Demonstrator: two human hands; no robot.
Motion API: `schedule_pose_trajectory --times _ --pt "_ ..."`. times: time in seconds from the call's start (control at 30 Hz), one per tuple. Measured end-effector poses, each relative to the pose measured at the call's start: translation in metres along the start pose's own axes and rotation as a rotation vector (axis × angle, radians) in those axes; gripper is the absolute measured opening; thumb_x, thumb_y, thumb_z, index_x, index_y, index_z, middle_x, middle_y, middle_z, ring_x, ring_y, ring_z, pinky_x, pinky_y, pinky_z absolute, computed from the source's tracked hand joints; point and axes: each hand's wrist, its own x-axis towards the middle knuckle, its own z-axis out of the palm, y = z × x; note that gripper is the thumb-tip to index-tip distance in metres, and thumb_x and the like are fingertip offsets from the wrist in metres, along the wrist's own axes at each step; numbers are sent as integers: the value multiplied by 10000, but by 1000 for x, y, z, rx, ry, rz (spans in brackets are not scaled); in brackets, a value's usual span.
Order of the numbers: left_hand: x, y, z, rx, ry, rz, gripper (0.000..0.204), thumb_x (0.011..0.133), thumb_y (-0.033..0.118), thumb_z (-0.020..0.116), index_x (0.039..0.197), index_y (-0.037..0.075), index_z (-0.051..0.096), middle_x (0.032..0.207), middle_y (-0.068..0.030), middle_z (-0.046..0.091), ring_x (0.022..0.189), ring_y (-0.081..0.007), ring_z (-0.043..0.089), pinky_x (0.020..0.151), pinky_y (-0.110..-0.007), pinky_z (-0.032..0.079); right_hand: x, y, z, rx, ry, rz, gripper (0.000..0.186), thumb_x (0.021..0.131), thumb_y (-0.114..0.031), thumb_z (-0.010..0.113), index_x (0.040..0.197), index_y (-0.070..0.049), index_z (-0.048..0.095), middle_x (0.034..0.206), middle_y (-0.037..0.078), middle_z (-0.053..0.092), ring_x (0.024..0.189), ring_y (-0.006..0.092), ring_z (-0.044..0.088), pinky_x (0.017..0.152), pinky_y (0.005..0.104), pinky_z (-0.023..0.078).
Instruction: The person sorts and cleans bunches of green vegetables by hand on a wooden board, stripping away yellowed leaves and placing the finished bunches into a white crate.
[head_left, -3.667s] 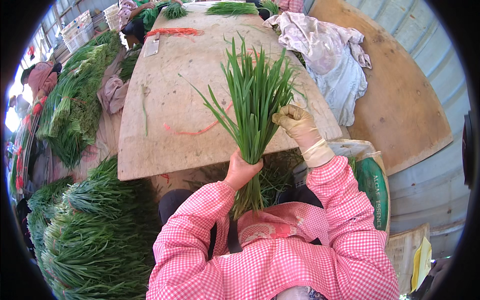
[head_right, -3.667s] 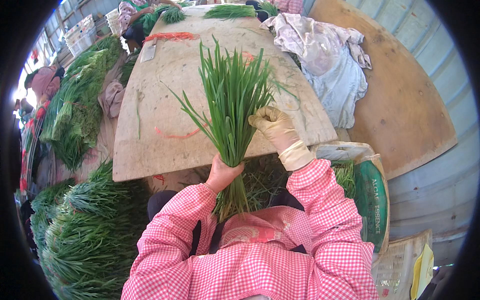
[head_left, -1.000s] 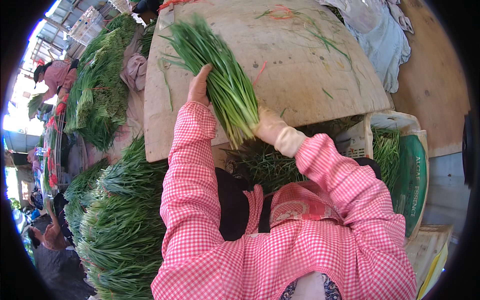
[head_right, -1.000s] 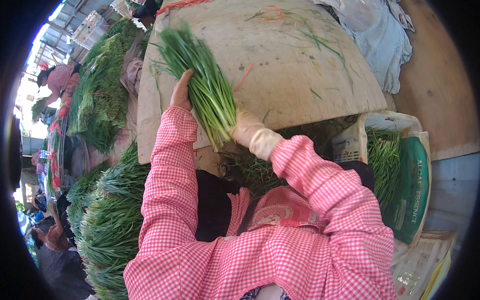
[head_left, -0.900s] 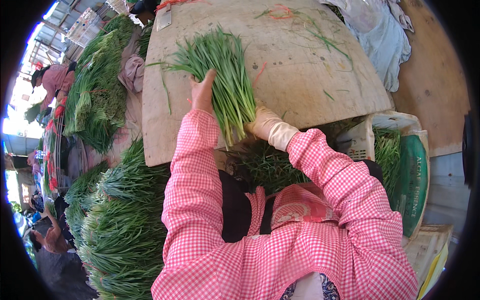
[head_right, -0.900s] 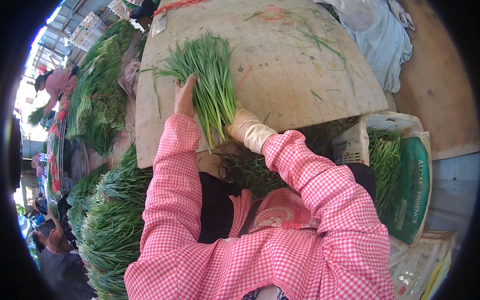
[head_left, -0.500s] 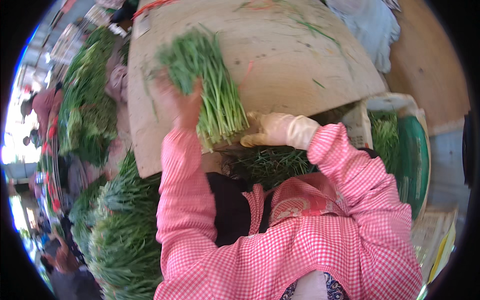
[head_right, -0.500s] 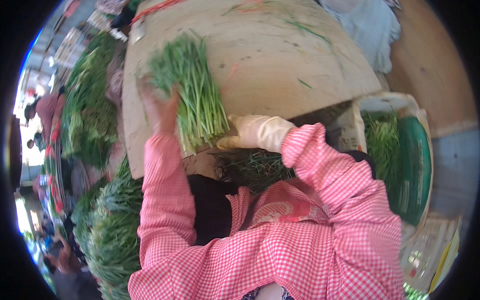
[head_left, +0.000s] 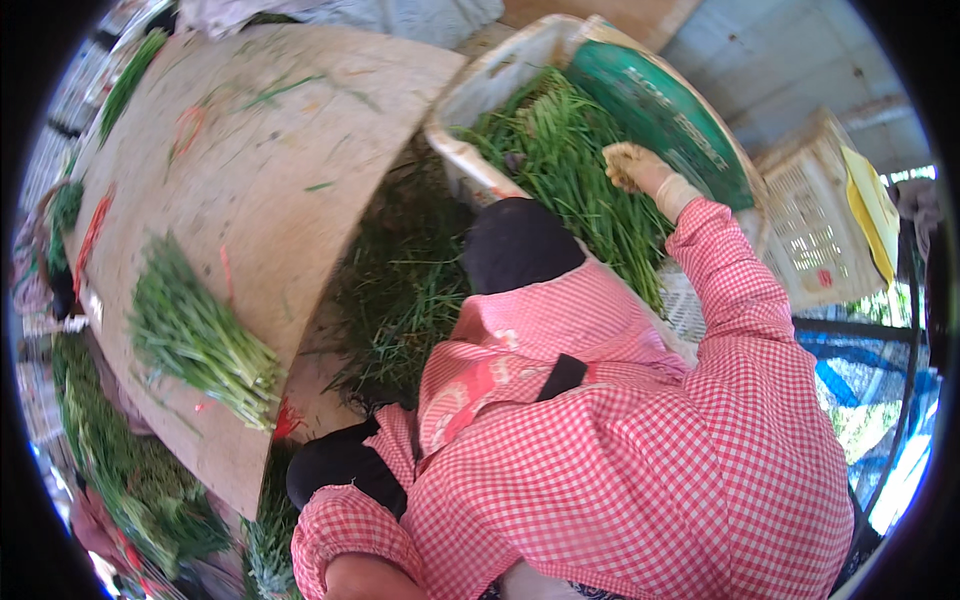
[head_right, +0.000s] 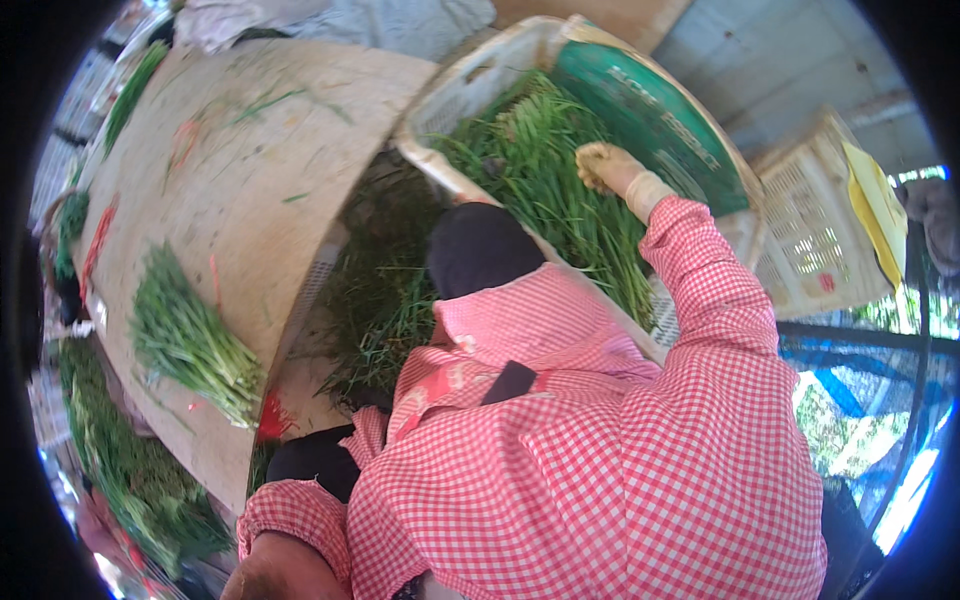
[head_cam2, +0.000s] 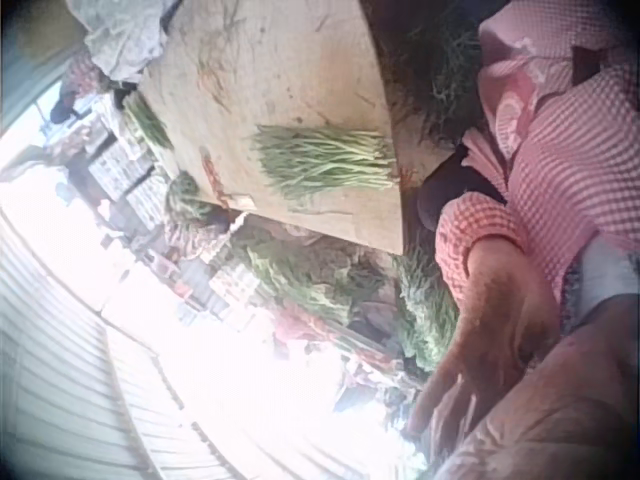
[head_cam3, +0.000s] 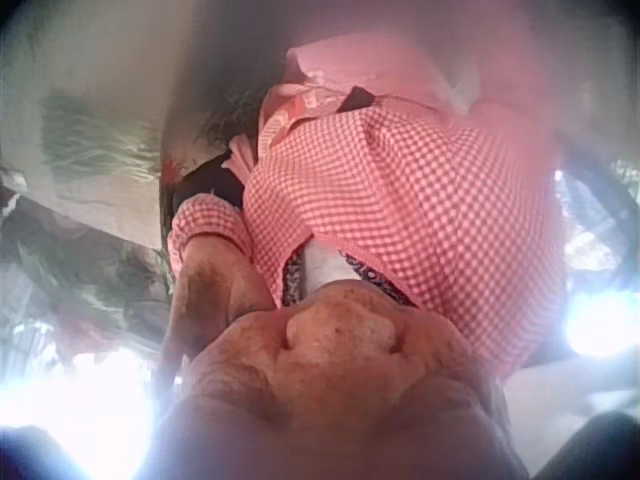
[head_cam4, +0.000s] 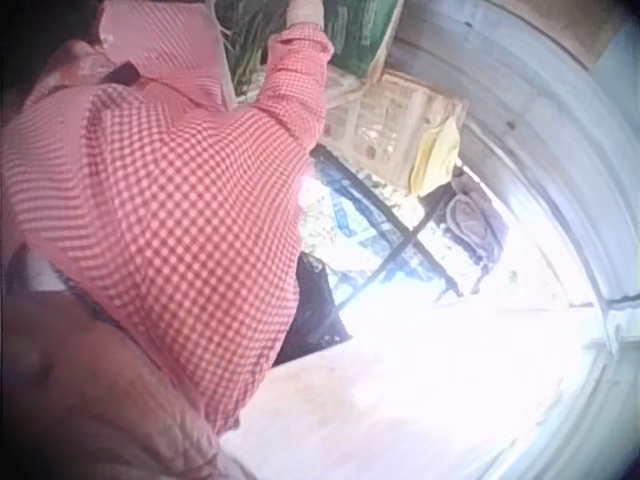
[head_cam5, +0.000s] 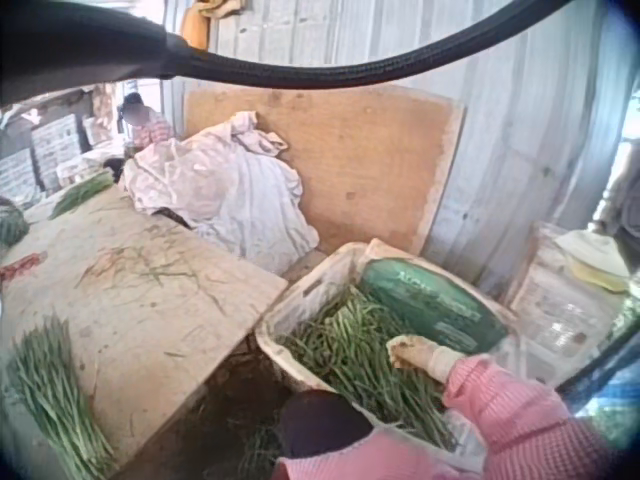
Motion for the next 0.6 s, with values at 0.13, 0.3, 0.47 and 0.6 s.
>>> schedule_pose_trajectory --times 0.13,0.3,0.47,0.6 --pt "-8 11 32 -248 -54 -59 611 851 317 383 1342 -23 255 1409 -221 211 1318 -380 122 1074 -516 51 -45 145 -44 -7 57 359 159 861 -277 529 870 -131 592 646 -13 573 502 82 502 445 241 396" --pt "-25 24 78 -433 -28 -129 624 852 351 390 1340 -21 270 1390 -216 254 1296 -372 180 1061 -505 105 -78 275 -45 -782 -1 514 770 716 -499 659 1258 -1 432 1221 193 504 1110 268 512 900 345 426" --pt "-45 32 118 -598 -12 -191 639 853 384 397 1337 -18 285 1371 -210 297 1274 -364 237 1049 -494 158 -85 255 -29 -606 -48 675 1276 532 -678 689 1373 73 93 1435 239 148 1344 302 162 1080 322 199" --pt "-66 38 144 -744 39 -272 652 854 410 403 1335 -16 296 1356 -205 331 1256 -358 284 1039 -485 201 -80 274 -8 -411 -112 750 1302 530 -684 688 1376 71 47 1439 234 134 1333 324 181 1075 327 213"
